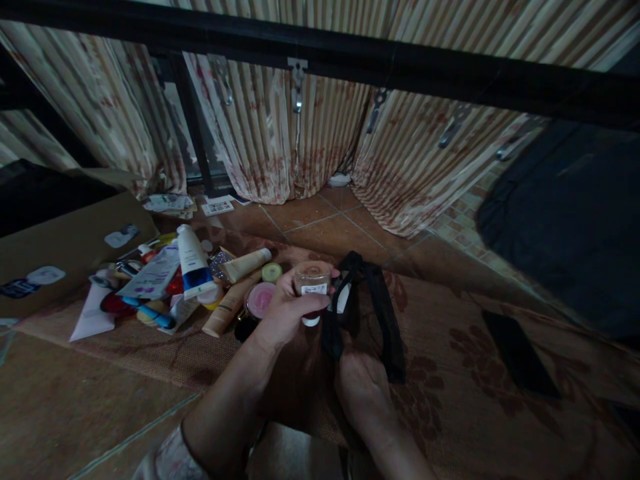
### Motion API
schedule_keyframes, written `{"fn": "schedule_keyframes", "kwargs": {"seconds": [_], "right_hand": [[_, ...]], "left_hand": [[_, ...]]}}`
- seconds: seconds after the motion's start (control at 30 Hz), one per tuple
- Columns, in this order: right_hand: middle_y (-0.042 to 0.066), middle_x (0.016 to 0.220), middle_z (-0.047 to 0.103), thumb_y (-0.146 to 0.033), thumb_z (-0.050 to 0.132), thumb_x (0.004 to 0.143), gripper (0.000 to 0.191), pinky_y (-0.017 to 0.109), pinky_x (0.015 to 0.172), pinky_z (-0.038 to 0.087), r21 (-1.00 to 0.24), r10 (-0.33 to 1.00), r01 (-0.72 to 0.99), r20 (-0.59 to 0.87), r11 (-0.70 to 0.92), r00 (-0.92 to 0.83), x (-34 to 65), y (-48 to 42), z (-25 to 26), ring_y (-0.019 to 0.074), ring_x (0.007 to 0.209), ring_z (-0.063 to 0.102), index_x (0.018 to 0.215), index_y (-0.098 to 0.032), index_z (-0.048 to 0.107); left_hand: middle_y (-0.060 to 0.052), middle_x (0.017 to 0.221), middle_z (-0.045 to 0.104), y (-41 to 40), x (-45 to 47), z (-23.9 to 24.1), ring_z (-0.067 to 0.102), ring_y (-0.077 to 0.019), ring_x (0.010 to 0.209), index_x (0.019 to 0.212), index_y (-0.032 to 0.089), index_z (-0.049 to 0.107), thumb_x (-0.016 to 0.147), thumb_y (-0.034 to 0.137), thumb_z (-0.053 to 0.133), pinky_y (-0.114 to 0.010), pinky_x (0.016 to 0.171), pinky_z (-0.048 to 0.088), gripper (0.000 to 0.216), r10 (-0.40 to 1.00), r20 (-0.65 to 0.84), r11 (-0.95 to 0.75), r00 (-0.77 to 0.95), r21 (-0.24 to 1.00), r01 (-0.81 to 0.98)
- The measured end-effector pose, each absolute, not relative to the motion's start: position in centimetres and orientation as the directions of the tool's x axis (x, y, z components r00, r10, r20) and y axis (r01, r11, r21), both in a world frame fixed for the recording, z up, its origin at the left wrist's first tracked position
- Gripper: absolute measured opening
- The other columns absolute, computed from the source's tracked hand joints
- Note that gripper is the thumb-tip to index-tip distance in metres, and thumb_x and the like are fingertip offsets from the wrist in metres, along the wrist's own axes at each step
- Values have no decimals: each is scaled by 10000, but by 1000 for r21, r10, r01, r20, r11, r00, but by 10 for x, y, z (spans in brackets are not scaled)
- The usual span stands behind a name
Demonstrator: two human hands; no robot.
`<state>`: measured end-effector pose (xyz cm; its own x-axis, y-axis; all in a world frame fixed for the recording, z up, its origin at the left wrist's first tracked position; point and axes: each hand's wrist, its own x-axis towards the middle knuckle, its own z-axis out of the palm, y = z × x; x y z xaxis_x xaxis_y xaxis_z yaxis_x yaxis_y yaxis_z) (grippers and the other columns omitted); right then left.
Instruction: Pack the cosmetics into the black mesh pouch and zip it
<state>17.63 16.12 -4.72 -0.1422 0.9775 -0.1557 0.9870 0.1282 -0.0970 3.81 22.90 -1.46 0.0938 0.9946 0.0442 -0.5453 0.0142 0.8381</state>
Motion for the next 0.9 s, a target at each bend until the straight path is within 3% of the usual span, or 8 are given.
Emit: {"fn": "schedule_keyframes", "kwargs": {"seconds": [0.7,0.9], "right_hand": [[71,738,715,-16,354,870,387,247,567,423,-87,976,988,-166,128,-141,177,161,-49,188,679,698,1161,-153,569],[98,790,713,-38,346,886,391,265,658,444,-62,979,985,-122,159,-165,178,158,-47,201,756,692,1203,-132,556]], "left_hand": [[-38,996,704,234,33,-23,635,-191,911,985,204,710,558,124,807,-272,792,479,445,954,267,-200,136,905,-375],[-41,991,704,234,33,-24,632,-196,922,1013,204,699,570,129,802,-281,804,474,461,948,277,-209,154,912,-354]]}}
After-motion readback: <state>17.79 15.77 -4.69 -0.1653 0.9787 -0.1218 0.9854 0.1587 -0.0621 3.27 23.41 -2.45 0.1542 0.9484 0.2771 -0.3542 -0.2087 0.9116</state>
